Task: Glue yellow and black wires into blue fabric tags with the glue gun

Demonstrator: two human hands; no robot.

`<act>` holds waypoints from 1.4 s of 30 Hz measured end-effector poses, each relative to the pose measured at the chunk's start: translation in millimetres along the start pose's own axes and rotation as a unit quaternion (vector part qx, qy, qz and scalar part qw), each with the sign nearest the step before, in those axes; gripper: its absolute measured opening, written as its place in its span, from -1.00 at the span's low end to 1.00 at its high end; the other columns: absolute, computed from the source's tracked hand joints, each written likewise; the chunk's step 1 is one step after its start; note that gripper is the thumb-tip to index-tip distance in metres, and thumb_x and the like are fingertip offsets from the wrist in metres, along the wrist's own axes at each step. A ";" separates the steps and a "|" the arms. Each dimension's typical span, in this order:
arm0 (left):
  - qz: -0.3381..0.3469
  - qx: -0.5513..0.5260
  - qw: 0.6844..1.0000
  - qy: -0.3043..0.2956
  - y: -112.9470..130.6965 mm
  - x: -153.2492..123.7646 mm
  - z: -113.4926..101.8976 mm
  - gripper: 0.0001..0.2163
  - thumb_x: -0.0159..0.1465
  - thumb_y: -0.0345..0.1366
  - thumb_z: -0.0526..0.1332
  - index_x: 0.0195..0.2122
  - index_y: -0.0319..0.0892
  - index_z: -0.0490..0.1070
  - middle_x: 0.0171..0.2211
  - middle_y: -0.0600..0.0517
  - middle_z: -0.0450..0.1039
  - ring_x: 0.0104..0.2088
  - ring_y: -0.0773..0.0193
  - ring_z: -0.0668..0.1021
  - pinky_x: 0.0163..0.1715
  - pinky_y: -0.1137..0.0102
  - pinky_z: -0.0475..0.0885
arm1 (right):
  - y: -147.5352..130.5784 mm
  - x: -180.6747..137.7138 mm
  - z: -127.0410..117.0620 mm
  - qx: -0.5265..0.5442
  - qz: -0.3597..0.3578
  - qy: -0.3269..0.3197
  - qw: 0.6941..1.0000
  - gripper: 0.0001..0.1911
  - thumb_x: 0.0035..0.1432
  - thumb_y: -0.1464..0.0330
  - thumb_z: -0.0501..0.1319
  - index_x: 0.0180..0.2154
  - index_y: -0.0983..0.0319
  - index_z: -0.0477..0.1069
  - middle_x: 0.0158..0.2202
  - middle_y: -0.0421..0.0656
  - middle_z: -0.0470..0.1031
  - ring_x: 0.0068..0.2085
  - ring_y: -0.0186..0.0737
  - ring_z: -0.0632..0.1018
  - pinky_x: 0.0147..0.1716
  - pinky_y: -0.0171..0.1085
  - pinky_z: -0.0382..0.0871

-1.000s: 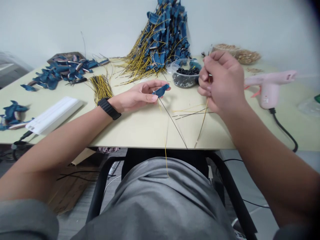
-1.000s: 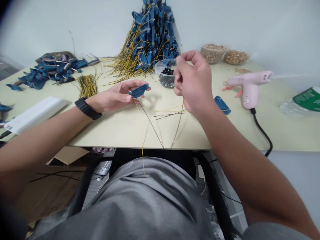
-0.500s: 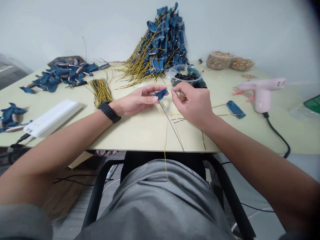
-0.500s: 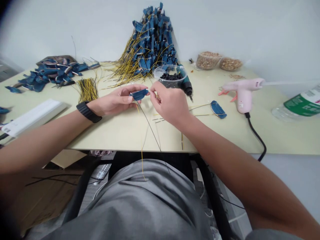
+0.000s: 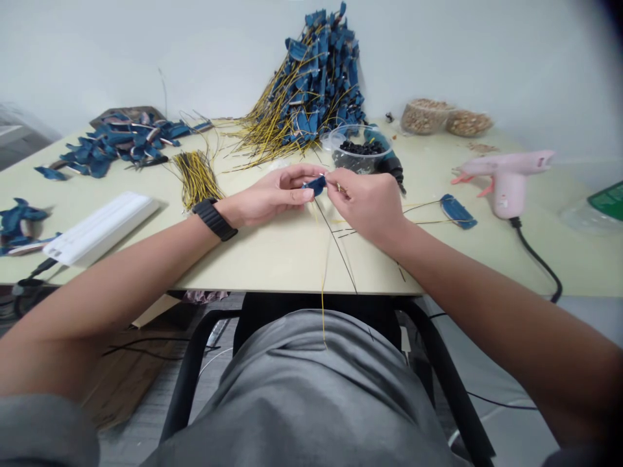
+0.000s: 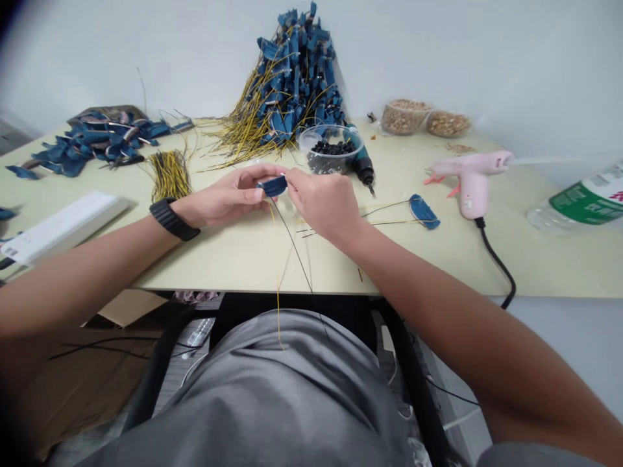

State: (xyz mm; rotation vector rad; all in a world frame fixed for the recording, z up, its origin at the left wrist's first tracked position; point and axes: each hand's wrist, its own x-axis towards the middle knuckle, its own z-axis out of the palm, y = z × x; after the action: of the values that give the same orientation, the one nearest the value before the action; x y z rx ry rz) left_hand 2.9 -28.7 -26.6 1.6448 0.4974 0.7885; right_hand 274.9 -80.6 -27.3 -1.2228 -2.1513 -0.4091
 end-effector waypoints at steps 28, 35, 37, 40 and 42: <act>0.061 0.065 0.996 0.029 -6.1 10.1 4.7 -0.18 0.03 0.16 1.01 0.16 0.00 0.71 0.21 -0.08 0.79 0.24 -0.03 0.78 0.30 0.12 0.65 | -10.5 19.1 -25.3 0.390 0.254 -0.037 0.884 -0.64 0.53 0.32 0.60 -0.31 0.09 0.53 -0.47 -0.27 0.51 -0.41 -0.24 0.43 -0.40 -0.24 0.24; 0.055 0.052 0.997 0.013 -2.7 10.8 7.4 -0.20 0.06 0.12 1.01 0.16 -0.03 0.70 0.17 -0.10 0.82 0.28 -0.09 0.79 0.28 0.09 0.65 | -5.4 22.5 -29.1 0.530 0.344 -0.134 0.764 -0.64 0.53 0.22 0.61 -0.35 0.17 0.68 -0.53 -0.19 0.53 -0.61 -0.37 0.28 -0.64 -0.30 0.02; 0.057 0.055 0.997 0.012 -3.2 10.5 6.1 -0.19 0.05 0.10 1.02 0.17 -0.03 0.70 0.18 -0.10 0.82 0.26 -0.06 0.79 0.25 0.12 0.64 | -6.3 23.6 -30.8 0.561 0.357 -0.142 0.734 -0.67 0.48 0.28 0.64 -0.35 0.18 0.69 -0.53 -0.20 0.52 -0.60 -0.39 0.29 -0.63 -0.32 0.04; 0.061 0.057 0.996 0.007 -3.0 10.3 5.2 -0.18 0.03 0.08 1.02 0.18 -0.04 0.70 0.21 -0.11 0.82 0.26 -0.04 0.79 0.23 0.15 0.64 | -9.4 25.8 -35.3 0.584 0.390 -0.152 0.695 -0.70 0.47 0.36 0.61 -0.36 0.22 0.71 -0.51 -0.21 0.49 -0.58 -0.43 0.28 -0.61 -0.33 0.05; 0.060 0.057 0.997 0.004 -2.6 10.1 5.4 -0.17 0.03 0.09 1.02 0.19 -0.03 0.70 0.23 -0.12 0.83 0.26 -0.03 0.79 0.20 0.18 0.65 | -11.3 27.0 -38.2 0.592 0.408 -0.155 0.678 -0.71 0.47 0.40 0.60 -0.36 0.24 0.71 -0.51 -0.23 0.46 -0.57 -0.44 0.27 -0.60 -0.34 0.07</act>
State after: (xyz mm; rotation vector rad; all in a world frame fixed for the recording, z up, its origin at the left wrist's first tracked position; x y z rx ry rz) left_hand 14.0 -24.8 -27.3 1.7907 0.4600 0.8696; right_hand 269.0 -89.3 19.7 -1.2169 -1.2612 1.4414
